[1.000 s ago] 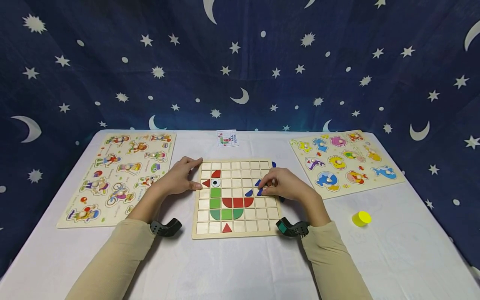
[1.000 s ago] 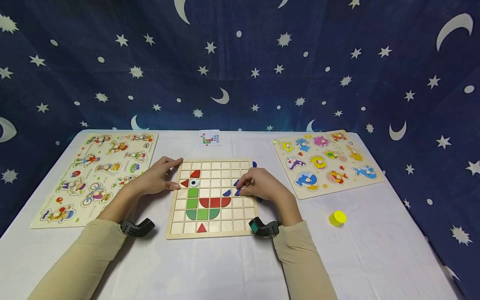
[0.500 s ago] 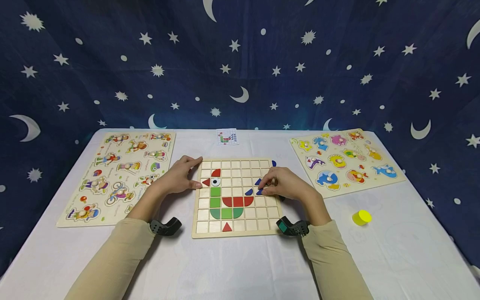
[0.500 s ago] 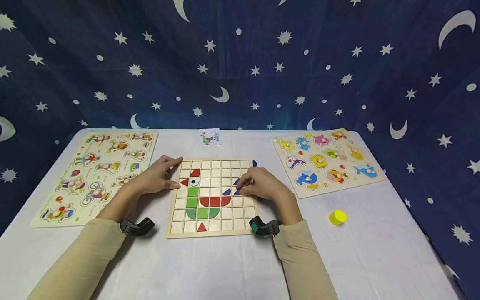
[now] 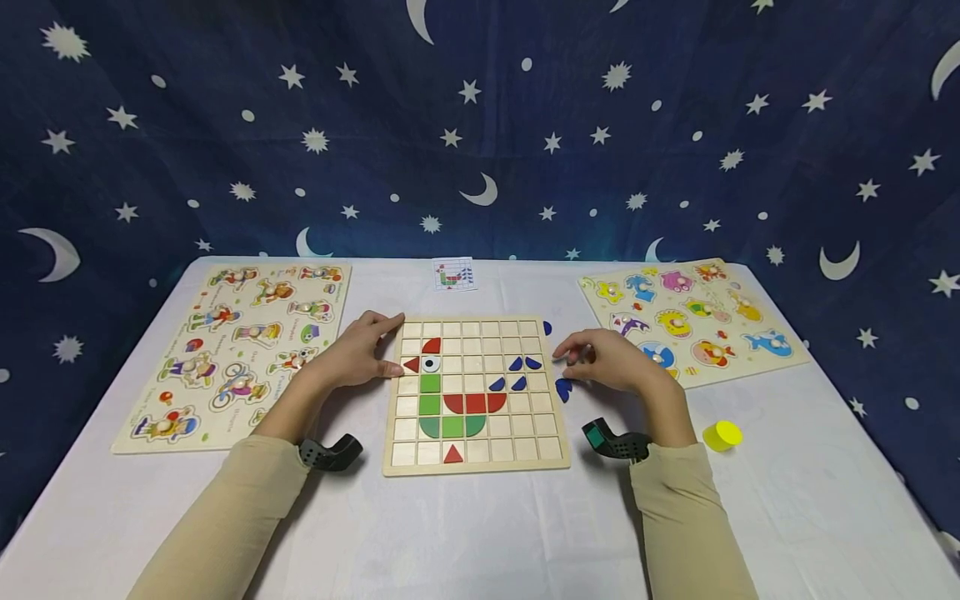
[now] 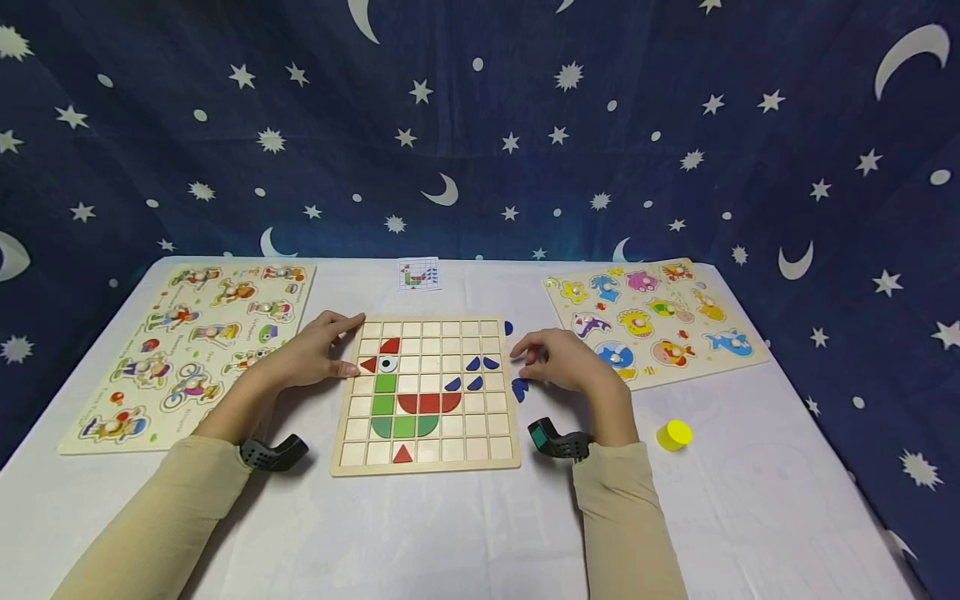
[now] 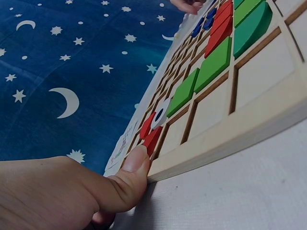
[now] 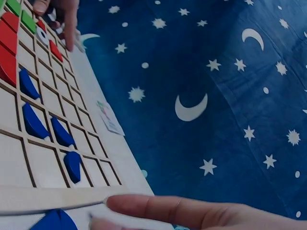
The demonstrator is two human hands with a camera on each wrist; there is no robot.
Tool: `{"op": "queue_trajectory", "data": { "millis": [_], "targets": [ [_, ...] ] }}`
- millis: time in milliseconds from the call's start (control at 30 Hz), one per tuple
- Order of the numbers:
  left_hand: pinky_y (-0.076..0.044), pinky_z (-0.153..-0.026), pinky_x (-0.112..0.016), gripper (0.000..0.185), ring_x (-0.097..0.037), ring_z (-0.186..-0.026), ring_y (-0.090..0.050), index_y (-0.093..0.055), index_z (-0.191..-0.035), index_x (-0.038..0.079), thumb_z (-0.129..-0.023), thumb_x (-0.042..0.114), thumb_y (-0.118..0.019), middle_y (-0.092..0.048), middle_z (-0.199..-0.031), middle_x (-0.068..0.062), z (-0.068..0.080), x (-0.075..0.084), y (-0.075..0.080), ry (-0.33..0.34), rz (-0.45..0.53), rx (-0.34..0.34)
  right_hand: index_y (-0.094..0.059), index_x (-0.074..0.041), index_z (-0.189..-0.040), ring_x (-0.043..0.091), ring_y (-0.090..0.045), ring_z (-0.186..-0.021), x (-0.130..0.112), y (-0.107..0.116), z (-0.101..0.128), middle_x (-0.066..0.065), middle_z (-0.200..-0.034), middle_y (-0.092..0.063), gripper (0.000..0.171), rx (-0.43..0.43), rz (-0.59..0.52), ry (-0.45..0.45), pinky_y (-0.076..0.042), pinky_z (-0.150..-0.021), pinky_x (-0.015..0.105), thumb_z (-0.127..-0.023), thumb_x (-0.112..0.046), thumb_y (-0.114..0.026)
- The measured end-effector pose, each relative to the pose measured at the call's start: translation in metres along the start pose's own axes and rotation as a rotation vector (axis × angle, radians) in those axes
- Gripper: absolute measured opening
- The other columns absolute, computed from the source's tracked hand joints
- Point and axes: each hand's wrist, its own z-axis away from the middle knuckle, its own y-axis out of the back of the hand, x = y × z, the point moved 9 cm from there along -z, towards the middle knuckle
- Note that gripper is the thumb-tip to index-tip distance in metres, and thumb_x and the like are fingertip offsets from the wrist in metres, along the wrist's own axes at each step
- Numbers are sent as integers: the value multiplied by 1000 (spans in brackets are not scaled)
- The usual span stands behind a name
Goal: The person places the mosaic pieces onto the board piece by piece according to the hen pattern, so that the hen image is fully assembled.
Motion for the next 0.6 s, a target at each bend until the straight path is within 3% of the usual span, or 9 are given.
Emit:
{"op": "queue_trajectory", "data": {
  "millis": [333,600],
  "targets": [
    [-32,-105,-52,87,-36,-119,-42,-33,-145,-2,-76,24,-79,-44,-129,-24,1,1,1,-1,-4,3,-69,-13,-103,19,-46,-81,11,-3,2,4,-90,-56,19,-62,2,-57,-38,-71,31,-85,-8,-69],
    [-33,-104,-52,87,-35,-118,-42,-34,-145,-1,-76,24,-79,-44,-128,-23,1,2,1,-2,5,1,-70,-12,-91,17,-49,-79,14,-4,2,1,-78,-58,8,-63,30,-95,-39,-72,30,-83,-12,-72]
  ]
}}
